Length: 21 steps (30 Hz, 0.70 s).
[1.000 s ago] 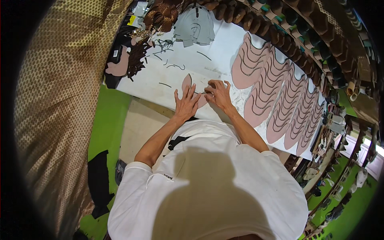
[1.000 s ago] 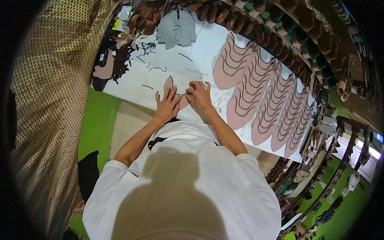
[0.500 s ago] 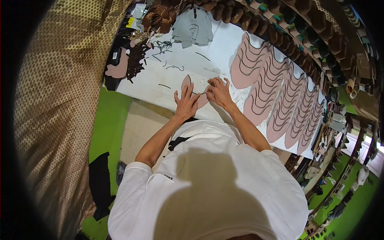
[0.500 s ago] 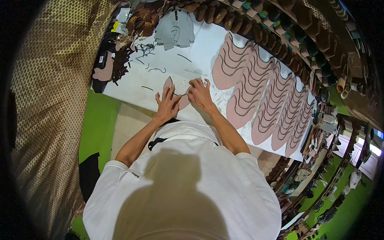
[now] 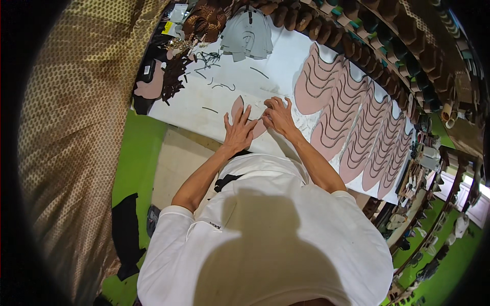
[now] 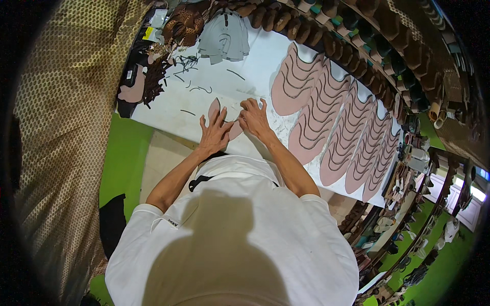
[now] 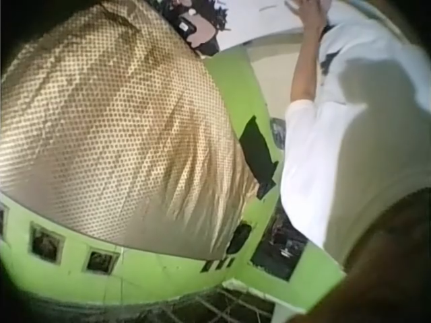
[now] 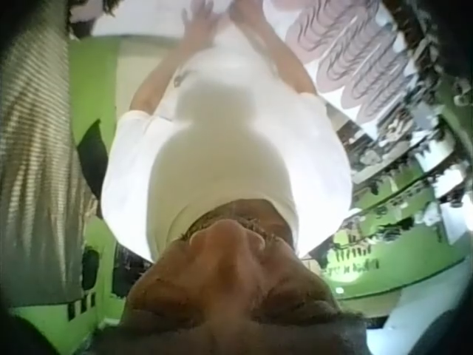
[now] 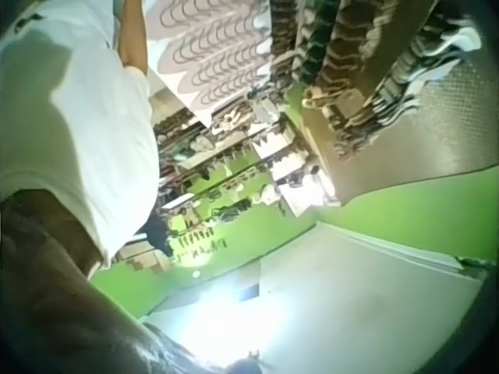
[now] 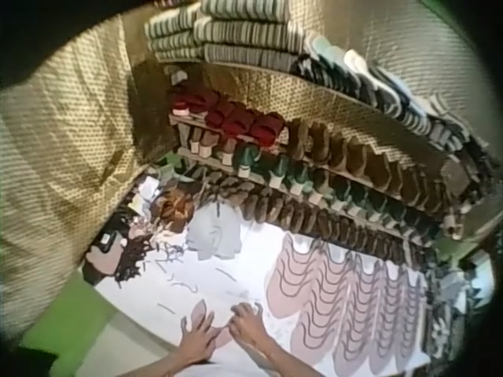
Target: Inspecting and aligning cut leather pieces for shoe uppers on a workbench.
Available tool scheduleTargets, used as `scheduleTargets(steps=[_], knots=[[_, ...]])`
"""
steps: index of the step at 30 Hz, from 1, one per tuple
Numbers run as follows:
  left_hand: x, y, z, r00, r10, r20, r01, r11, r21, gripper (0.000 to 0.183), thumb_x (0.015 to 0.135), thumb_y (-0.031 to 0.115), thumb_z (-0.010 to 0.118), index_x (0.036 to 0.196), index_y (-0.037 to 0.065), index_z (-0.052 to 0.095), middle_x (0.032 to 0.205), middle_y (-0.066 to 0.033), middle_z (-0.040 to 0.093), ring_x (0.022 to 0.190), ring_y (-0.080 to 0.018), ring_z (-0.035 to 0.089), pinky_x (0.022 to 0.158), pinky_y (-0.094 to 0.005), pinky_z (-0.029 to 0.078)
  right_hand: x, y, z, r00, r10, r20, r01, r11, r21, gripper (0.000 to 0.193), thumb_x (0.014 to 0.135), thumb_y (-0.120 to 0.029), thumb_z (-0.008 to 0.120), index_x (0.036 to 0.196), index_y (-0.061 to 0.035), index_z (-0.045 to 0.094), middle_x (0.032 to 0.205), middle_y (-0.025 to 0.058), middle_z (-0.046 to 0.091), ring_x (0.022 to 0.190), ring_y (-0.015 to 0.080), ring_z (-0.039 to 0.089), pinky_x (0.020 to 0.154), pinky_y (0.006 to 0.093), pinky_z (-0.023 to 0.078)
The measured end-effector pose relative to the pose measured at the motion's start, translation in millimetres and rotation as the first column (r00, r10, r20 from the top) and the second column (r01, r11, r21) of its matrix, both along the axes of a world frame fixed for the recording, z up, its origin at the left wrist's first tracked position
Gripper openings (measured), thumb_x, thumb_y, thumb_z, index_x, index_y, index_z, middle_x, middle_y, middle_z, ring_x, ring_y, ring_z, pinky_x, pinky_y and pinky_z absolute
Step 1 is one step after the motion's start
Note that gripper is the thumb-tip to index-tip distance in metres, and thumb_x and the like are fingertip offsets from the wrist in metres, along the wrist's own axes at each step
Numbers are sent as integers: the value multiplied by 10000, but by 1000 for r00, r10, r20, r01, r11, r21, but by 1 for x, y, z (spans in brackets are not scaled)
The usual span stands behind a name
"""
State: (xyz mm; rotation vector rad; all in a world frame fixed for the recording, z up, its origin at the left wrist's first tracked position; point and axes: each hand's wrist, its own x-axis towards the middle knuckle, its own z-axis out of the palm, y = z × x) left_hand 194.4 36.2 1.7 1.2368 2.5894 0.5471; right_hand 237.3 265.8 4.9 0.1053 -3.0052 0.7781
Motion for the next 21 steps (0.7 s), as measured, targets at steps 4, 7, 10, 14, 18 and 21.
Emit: scheduleTargets(steps=[4, 7, 10, 14, 18, 21], knots=[[0, 2, 2, 999, 22, -42, -20, 998, 52, 552, 853, 158, 650, 1399, 238, 655, 1746, -116, 245, 1601, -346, 191, 1143, -760, 109, 0, 0, 0, 999, 9, 45, -9, 1000, 4, 203, 912, -297, 717, 920, -110, 796, 1334, 58, 620, 1390, 286, 449, 1180, 636, 185], [-1, -1, 0, 1000, -6, 4, 6, 1000, -8, 569, 849, 165, 644, 1411, 256, 652, 1752, -118, 226, 1604, -351, 177, 1143, -769, 102, -2, -1, 0, 999, 13, -33, -13, 1000, 15, 157, 857, -237, 740, 908, -93, 777, 1270, 63, 626, 1334, 274, 487, 1167, 637, 207], [-2, -2, -5, 999, -12, -32, 13, 1000, 26, 579, 840, 170, 646, 1410, 268, 654, 1752, -118, 227, 1600, -362, 184, 1140, -778, 99, -4, -3, 1, 998, 21, -51, -19, 999, 34, 142, 867, -228, 734, 916, -101, 774, 1266, 58, 626, 1338, 271, 487, 1170, 646, 205], [-5, 1, -5, 1000, -22, 2, 22, 1000, -9, 594, 830, 181, 637, 1417, 274, 650, 1756, -117, 215, 1600, -369, 181, 1136, -785, 86, -6, -3, 2, 1000, 25, -10, -25, 998, 58, 132, 871, -219, 734, 925, -106, 773, 1265, 52, 625, 1346, 269, 485, 1174, 652, 205], [-6, 7, -2, 999, -31, -19, 32, 999, 23, 648, 806, 187, 638, 1447, 284, 628, 1760, -121, 199, 1601, -379, 175, 1126, -797, 88, -5, -1, 2, 999, 19, 50, -23, 997, 80, 155, 911, -264, 735, 957, -124, 783, 1317, 50, 622, 1375, 288, 470, 1173, 651, 198], [-5, 2, -9, 998, -40, -42, 39, 999, -11, 676, 795, 186, 644, 1463, 290, 613, 1760, -124, 201, 1600, -384, 178, 1117, -805, 105, -3, -4, 13, 999, 8, 47, -9, 1000, 19, 155, 885, -264, 751, 961, -133, 786, 1307, 52, 623, 1364, 277, 477, 1172, 653, 202]])
